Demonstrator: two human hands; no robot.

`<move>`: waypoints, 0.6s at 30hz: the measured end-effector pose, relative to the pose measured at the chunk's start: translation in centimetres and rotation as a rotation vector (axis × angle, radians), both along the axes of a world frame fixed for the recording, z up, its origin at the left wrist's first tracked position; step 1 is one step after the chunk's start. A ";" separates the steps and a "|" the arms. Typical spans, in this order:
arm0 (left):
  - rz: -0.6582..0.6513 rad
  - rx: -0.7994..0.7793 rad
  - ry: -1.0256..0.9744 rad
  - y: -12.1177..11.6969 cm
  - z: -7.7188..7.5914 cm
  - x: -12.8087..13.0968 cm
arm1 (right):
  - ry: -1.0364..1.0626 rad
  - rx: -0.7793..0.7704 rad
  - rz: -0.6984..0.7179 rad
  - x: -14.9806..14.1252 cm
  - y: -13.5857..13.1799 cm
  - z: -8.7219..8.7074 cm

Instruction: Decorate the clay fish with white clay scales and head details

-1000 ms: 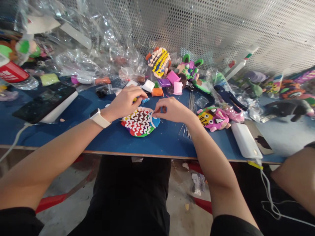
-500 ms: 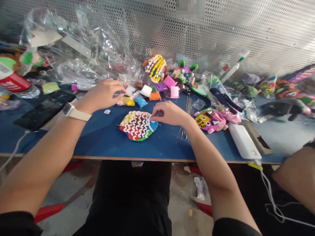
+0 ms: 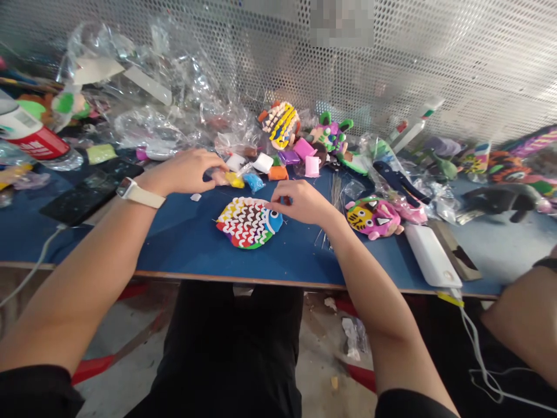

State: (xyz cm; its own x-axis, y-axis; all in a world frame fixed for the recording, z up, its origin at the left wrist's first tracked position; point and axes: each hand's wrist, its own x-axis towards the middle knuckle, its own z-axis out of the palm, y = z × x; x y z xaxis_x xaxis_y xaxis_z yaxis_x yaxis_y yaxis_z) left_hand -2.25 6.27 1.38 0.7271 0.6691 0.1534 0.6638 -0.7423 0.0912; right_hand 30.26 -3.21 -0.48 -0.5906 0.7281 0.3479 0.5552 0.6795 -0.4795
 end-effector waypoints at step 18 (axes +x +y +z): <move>-0.124 -0.257 -1.009 -2.3 -2.1 5.5 | 0.372 0.115 -0.310 -1.7 -0.2 -0.9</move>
State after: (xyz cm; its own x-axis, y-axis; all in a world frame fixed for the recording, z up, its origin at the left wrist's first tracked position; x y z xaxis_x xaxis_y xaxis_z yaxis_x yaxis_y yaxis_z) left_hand 3.28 3.93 -0.69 0.4067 0.6968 0.5908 0.1123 -0.6799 0.7247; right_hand 28.59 -3.42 -1.38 -0.1728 0.7941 0.5827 0.5451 0.5698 -0.6149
